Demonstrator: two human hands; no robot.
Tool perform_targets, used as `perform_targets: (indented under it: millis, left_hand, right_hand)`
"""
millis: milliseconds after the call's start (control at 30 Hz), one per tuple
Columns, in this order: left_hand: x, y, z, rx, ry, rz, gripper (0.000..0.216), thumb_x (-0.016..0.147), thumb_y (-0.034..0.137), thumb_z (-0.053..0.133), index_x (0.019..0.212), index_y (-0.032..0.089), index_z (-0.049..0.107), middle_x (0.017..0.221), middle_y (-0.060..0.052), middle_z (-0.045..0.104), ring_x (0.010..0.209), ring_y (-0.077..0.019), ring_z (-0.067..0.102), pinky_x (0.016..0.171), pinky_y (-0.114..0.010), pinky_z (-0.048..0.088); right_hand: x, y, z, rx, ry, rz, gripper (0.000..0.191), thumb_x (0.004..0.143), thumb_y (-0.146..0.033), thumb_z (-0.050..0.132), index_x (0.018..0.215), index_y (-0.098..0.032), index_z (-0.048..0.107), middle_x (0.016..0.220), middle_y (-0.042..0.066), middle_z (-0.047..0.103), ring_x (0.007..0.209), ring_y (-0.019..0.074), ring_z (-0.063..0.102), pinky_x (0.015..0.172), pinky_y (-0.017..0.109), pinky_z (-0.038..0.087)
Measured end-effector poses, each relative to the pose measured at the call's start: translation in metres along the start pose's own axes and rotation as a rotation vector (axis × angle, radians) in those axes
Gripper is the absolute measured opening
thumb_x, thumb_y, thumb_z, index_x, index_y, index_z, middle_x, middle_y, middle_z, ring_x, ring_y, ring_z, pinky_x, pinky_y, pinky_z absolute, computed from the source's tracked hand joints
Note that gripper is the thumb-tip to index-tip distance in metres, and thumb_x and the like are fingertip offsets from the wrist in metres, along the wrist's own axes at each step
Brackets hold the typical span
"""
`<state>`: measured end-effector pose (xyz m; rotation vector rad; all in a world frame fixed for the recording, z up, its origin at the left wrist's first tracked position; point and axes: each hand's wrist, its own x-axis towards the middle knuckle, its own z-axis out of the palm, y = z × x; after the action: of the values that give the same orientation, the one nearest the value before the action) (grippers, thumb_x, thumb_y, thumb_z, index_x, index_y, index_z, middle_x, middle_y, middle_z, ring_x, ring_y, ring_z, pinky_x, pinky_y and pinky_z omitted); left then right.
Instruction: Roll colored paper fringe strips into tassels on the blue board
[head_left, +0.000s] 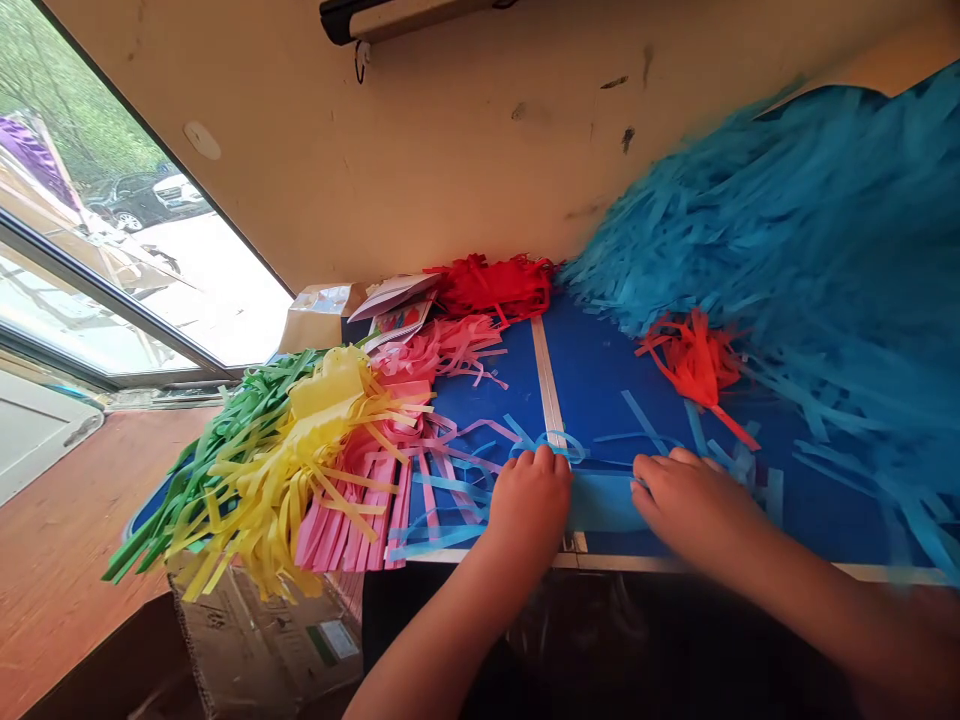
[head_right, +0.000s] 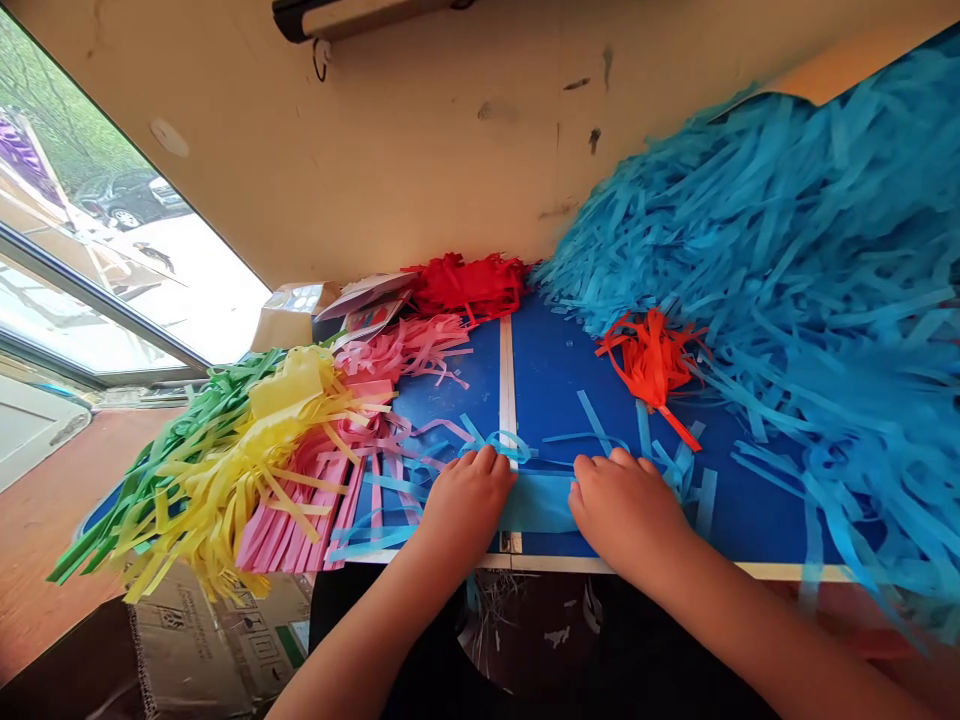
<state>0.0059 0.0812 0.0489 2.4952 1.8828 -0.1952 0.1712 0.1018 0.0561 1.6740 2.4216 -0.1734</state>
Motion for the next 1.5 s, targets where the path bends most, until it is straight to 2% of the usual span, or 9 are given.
perform_targets:
  millis: [200,467,733,933,1133,1500]
  left_hand:
    - [0.002,0.001,0.001,0.005,0.001,0.005,0.021,0.093,0.022,0.038,0.096,0.014,0.057,0.092,-0.009,0.060,0.085,-0.0226,0.059,0.069,-0.033,0.048]
    - [0.009,-0.001,0.002,-0.018,-0.032,0.027,0.026,0.094,0.026,0.036,0.095,0.013,0.059,0.088,-0.011,0.060,0.084,-0.0239,0.061,0.066,-0.035,0.048]
    - [0.004,-0.005,0.007,-0.003,0.081,0.066,0.024,0.092,0.022,0.039,0.092,0.014,0.061,0.086,-0.010,0.059,0.084,-0.0243,0.058,0.063,-0.033,0.046]
    - [0.004,-0.005,0.007,-0.006,0.068,0.043,0.023,0.092,0.023,0.039,0.092,0.015,0.061,0.086,-0.009,0.059,0.083,-0.0242,0.056,0.062,-0.032,0.045]
    - [0.006,-0.005,0.001,0.003,-0.010,0.060,0.024,0.092,0.022,0.039,0.089,0.015,0.062,0.087,-0.008,0.060,0.086,-0.0253,0.057,0.064,-0.034,0.045]
    - [0.007,-0.002,0.009,0.027,0.066,0.039,0.022,0.091,0.019,0.040,0.091,0.014,0.061,0.085,-0.009,0.060,0.083,-0.0242,0.057,0.064,-0.033,0.043]
  right_hand:
    - [0.005,-0.001,-0.004,-0.049,-0.016,0.031,0.024,0.084,-0.016,0.035,0.084,-0.015,0.059,0.080,0.008,0.065,0.089,0.0264,0.054,0.068,0.035,0.032]
    - [0.009,0.003,-0.009,-0.083,0.023,0.054,0.020,0.081,-0.016,0.039,0.078,-0.017,0.058,0.083,0.006,0.064,0.089,0.0246,0.053,0.068,0.034,0.030]
    - [0.017,0.008,-0.015,-0.041,-0.036,0.006,0.022,0.081,-0.016,0.036,0.073,-0.017,0.056,0.078,0.007,0.064,0.086,0.0235,0.051,0.064,0.032,0.029]
    - [0.018,0.006,-0.014,-0.066,-0.032,0.021,0.022,0.081,-0.016,0.036,0.076,-0.016,0.057,0.078,0.008,0.063,0.088,0.0238,0.051,0.063,0.031,0.029]
    - [0.019,0.004,-0.015,-0.074,-0.052,0.046,0.023,0.081,-0.017,0.036,0.080,-0.015,0.058,0.080,0.009,0.064,0.091,0.0248,0.052,0.062,0.031,0.030]
    - [0.026,0.004,-0.017,-0.054,-0.128,0.066,0.027,0.080,-0.014,0.032,0.090,-0.012,0.057,0.083,0.013,0.064,0.090,0.0286,0.056,0.067,0.038,0.034]
